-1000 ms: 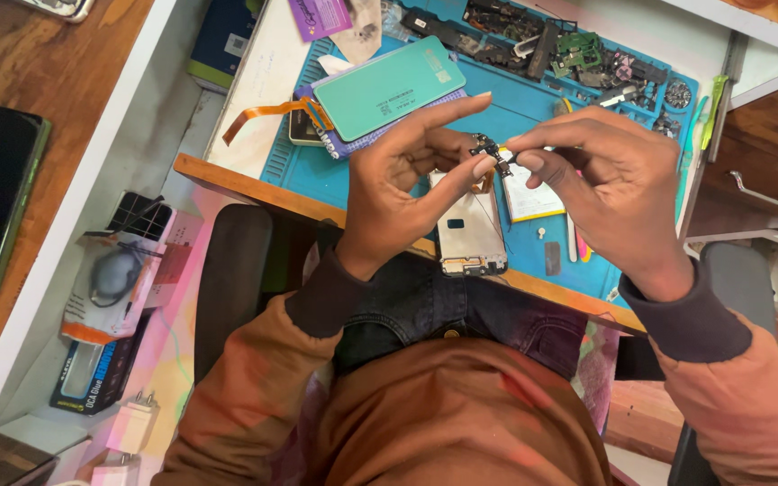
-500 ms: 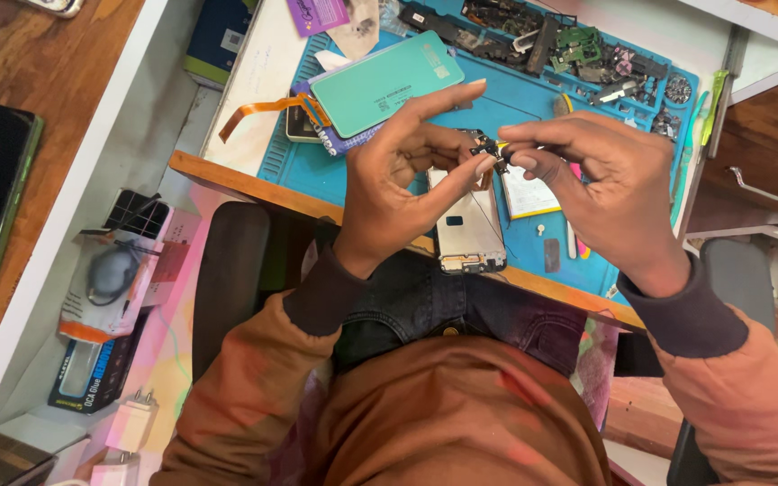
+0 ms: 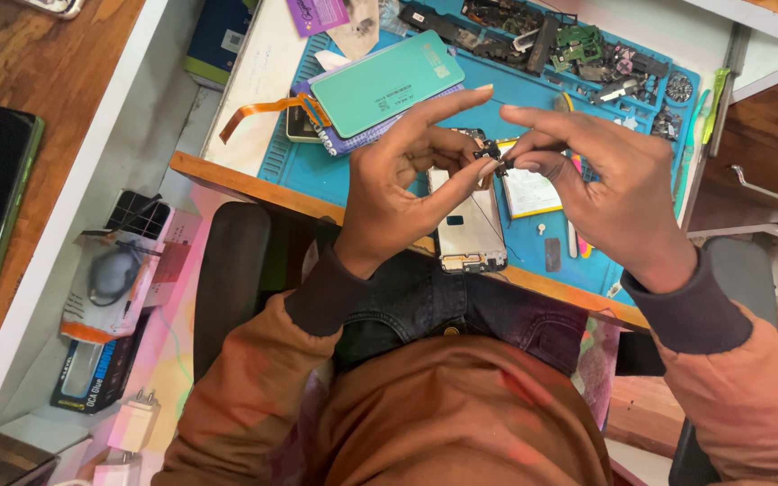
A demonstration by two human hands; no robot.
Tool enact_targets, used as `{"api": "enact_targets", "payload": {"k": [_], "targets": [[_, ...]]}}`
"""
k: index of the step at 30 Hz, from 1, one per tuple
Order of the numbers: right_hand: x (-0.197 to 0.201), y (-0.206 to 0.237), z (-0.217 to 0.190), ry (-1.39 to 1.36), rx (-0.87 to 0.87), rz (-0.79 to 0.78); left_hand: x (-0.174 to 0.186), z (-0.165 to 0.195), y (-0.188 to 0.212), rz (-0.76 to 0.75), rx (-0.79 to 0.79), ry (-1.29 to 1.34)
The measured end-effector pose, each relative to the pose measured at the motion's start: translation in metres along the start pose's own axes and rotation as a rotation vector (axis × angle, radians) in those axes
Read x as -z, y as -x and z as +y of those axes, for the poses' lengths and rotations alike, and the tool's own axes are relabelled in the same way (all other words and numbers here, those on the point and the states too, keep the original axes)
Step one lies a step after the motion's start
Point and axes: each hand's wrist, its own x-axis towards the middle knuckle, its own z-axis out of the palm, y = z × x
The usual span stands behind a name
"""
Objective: The person handles a disassembled smartphone, applies adhesive to a small circuit board, and attaches it to the phone's internal frame. They then connect a ribbon cable to the board and adjust components within the chassis.
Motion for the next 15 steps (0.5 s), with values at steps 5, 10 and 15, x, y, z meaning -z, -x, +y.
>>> {"api": "enact_targets", "payload": {"k": [5, 10, 15], "targets": [[0.0007, 0.0004, 0.0004, 0.068, 0.027, 0.000, -0.0008, 0.0012, 0.0013, -0.016, 0.016, -0.003], [-0.0013, -0.0001, -0.0014, 0.085, 0.020, 0.002, -0.0004, 0.0033, 0.0007, -0.017, 0.005, -0.067], [0.0008, -0.0005, -0.0026, 0.055, 0.013, -0.007, -0.0011, 0.0036, 0.0001, -0.015, -0.004, -0.104]]}}
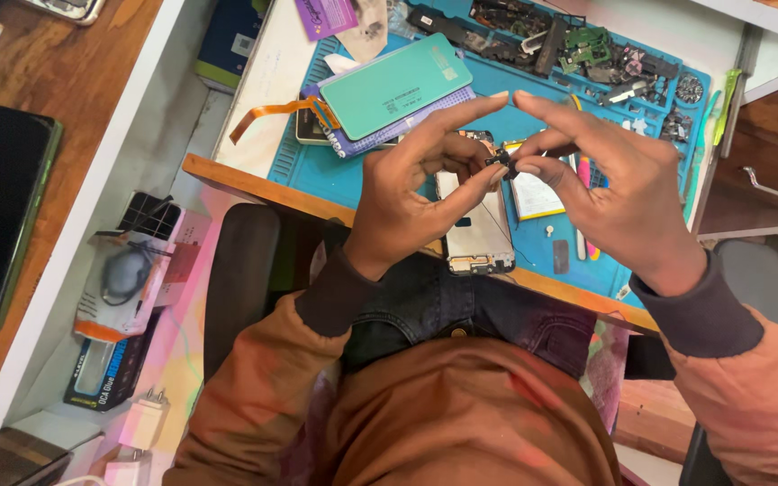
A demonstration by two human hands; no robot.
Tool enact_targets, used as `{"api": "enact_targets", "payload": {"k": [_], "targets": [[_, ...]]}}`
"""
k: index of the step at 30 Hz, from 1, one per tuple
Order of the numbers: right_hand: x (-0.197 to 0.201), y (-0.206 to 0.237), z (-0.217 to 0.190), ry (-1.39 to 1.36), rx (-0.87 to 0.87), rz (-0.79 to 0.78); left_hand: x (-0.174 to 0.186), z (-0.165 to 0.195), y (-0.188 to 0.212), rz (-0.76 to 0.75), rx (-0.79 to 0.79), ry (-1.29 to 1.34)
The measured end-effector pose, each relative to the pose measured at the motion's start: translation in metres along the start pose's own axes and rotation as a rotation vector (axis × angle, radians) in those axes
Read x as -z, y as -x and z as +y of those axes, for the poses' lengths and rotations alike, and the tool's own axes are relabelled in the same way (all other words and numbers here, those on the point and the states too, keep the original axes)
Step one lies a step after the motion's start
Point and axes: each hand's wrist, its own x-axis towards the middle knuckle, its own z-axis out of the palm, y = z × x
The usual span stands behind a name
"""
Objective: The person handles a disassembled smartphone, applies adhesive to a small circuit board, and attaches it to the phone's internal frame. They then connect a ribbon cable to the board and adjust components within the chassis.
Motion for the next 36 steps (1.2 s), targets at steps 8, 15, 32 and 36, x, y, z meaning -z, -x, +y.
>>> {"api": "enact_targets", "payload": {"k": [8, 15, 32, 36], "targets": [[-0.0049, -0.0004, -0.0011, -0.322, -0.178, -0.018, -0.0002, -0.0008, -0.0003, 0.010, 0.025, 0.071], [-0.0068, 0.0009, 0.0009, -0.382, -0.102, -0.003, -0.0011, -0.0007, 0.0001, 0.040, -0.009, 0.040], [-0.0100, 0.0059, -0.0008, -0.267, -0.008, 0.080, -0.0007, 0.0016, 0.0010, 0.087, -0.131, -0.095], [-0.0074, 0.0074, -0.0029, -0.165, 0.049, 0.076, -0.0015, 0.0020, 0.0011, 0.098, -0.150, -0.155]]}}
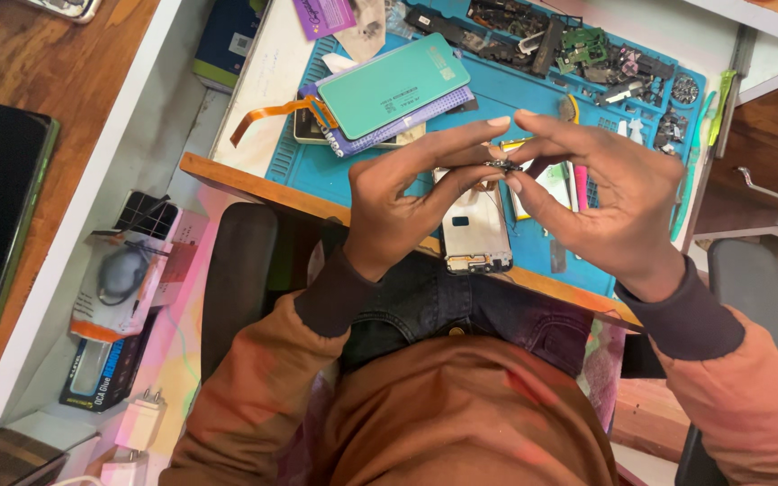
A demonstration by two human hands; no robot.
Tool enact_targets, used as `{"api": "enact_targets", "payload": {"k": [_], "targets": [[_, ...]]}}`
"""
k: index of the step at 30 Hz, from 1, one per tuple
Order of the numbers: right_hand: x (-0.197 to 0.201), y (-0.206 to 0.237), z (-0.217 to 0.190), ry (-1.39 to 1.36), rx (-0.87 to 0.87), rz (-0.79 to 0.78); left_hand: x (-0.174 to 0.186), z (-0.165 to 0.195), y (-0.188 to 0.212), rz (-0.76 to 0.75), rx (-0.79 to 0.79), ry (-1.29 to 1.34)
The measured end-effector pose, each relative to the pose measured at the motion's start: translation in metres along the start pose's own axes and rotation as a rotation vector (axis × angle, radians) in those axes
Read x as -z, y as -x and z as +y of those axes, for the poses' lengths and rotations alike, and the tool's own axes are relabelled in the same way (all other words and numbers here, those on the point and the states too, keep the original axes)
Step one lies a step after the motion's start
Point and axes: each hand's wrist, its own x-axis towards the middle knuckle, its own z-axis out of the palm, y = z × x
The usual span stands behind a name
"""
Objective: The person handles a disassembled smartphone, applies adhesive to a small circuit board, and attaches it to the phone's internal frame. They then connect a ribbon cable to the board and adjust components within the chassis.
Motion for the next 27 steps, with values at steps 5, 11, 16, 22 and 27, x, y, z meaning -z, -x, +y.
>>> {"api": "enact_targets", "payload": {"k": [5, 11, 16, 22, 27], "targets": [[0.003, -0.002, -0.003, 0.125, 0.039, -0.002, -0.001, -0.002, 0.001, 0.007, -0.001, 0.063], [-0.001, -0.003, -0.004, -0.050, -0.098, -0.012, -0.004, -0.007, 0.001, 0.040, 0.300, 0.434], [0.000, -0.002, 0.000, -0.359, -0.208, -0.009, -0.008, -0.014, -0.001, 0.109, 0.425, 0.578], [-0.004, 0.002, 0.002, -0.425, -0.266, 0.014, -0.006, -0.015, -0.001, 0.060, 0.408, 0.541], [0.005, -0.002, 0.005, -0.431, -0.282, -0.084, -0.004, -0.011, -0.004, 0.044, 0.418, 0.517]]}}
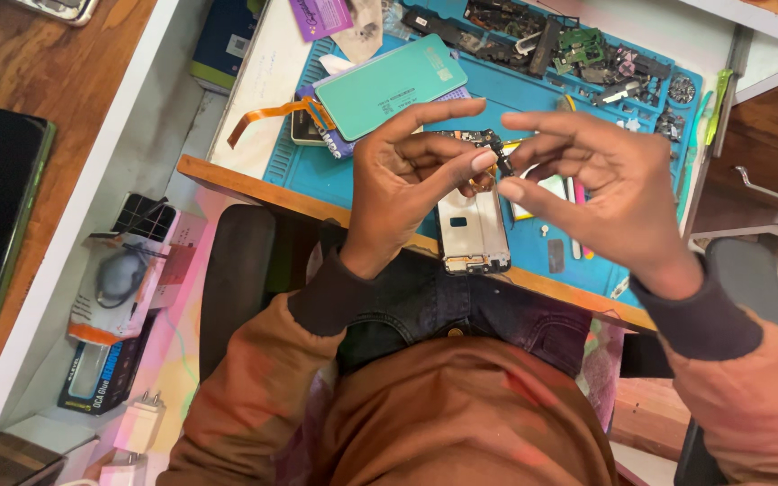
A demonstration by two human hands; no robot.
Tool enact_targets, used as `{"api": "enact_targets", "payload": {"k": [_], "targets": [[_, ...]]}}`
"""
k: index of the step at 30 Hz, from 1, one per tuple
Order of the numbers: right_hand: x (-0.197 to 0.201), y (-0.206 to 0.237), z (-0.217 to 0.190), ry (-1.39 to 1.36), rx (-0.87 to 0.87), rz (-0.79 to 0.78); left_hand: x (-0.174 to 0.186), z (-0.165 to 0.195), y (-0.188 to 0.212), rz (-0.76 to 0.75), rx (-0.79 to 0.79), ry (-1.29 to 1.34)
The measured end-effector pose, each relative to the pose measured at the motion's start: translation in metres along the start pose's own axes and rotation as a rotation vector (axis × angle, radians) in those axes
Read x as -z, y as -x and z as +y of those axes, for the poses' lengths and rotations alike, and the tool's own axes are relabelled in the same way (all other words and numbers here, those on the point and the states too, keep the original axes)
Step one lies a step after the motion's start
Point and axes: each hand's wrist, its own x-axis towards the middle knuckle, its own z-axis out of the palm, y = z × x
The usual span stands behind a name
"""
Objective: The person handles a disassembled smartphone, applies adhesive to a small circuit board, and attaches it to the phone's internal frame. They then connect a ribbon cable to the board and adjust components within the chassis.
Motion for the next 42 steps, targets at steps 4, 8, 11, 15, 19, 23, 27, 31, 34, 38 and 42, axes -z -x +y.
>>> {"api": "enact_targets", "payload": {"k": [4, 8, 11, 15, 19, 23, 27, 31, 34, 38, 42], "targets": [[0.013, -0.005, -0.001, -0.030, -0.089, 0.010, 0.005, 0.006, -0.003, -0.123, 0.078, 0.042], [0.012, -0.005, -0.001, -0.018, -0.151, -0.089, 0.006, 0.009, -0.004, -0.260, 0.174, 0.032], [0.012, -0.004, -0.003, 0.008, -0.325, -0.152, 0.005, 0.011, -0.002, -0.299, 0.217, 0.014], [0.018, -0.005, -0.005, -0.002, -0.464, -0.184, 0.009, 0.014, -0.005, -0.371, 0.263, -0.018], [0.019, -0.001, -0.004, -0.089, -0.502, -0.143, 0.012, 0.018, -0.006, -0.395, 0.314, -0.004], [0.019, 0.007, -0.002, -0.216, -0.547, -0.077, 0.018, 0.025, -0.006, -0.452, 0.233, -0.163], [0.012, 0.021, 0.002, -0.288, -0.638, -0.064, 0.028, 0.029, -0.011, -0.424, 0.134, -0.245], [0.002, 0.037, 0.010, -0.331, -0.692, -0.092, 0.033, 0.023, -0.013, -0.307, 0.052, -0.183], [-0.004, 0.049, 0.015, -0.423, -0.704, -0.058, 0.031, 0.019, -0.010, -0.254, -0.043, -0.173], [-0.005, 0.054, 0.021, -0.500, -0.683, 0.039, 0.025, 0.023, -0.003, -0.160, -0.258, -0.487], [-0.001, 0.054, 0.024, -0.531, -0.631, 0.115, 0.020, 0.037, 0.002, -0.296, -0.489, -0.693]]}}
